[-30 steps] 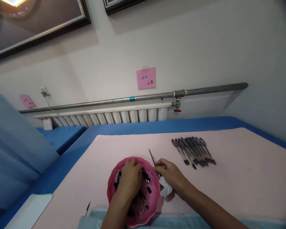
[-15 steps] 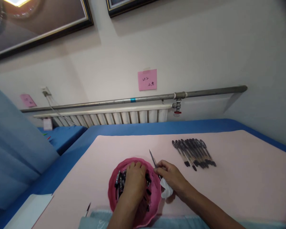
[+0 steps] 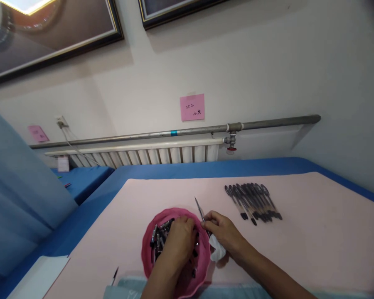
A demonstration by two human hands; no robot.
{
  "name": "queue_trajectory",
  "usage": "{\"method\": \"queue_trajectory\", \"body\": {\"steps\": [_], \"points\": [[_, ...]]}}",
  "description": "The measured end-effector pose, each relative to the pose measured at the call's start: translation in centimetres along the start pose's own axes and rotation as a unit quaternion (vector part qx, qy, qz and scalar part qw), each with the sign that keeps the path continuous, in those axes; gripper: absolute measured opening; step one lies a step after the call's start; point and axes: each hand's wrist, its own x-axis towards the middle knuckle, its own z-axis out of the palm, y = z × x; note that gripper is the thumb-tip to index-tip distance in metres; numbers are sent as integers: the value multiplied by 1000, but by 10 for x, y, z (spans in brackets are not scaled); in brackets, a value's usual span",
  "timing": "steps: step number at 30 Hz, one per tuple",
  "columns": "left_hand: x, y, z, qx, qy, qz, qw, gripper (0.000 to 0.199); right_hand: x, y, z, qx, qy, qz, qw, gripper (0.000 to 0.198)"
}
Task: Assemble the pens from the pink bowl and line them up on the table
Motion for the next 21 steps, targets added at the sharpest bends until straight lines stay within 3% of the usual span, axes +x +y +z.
{"method": "queue_trajectory", "body": {"steps": [4, 6, 8, 10, 12, 14, 17, 21], "points": [[0, -1, -5, -112, 47, -44, 992, 25, -1, -5, -1, -4, 5, -8, 1000, 7], [1, -4, -11, -239, 94, -95, 962, 23, -3, -12, -3, -4, 8, -12, 1000, 9], [1, -9, -18, -398, 131, -148, 896, 26, -8, -20, -5, -2, 13, -27, 1000, 11], [1, -12, -25, -549, 142, -180, 804, 25, -14, -29, -5, -8, 1, -65, 998, 12], [0, -14, -33, -661, 143, -190, 712, 22, -22, -36, -2, -30, -53, -102, 993, 12], [-2, -15, -39, -726, 142, -187, 646, 23, -30, -40, 3, -62, -110, -114, 985, 12], [-5, -14, -44, -768, 149, -175, 597, 22, -36, -42, 10, -98, -140, -122, 978, 12], [-7, -13, -46, -784, 154, -165, 578, 20, -37, -41, 12, -112, -136, -127, 976, 14]]}}
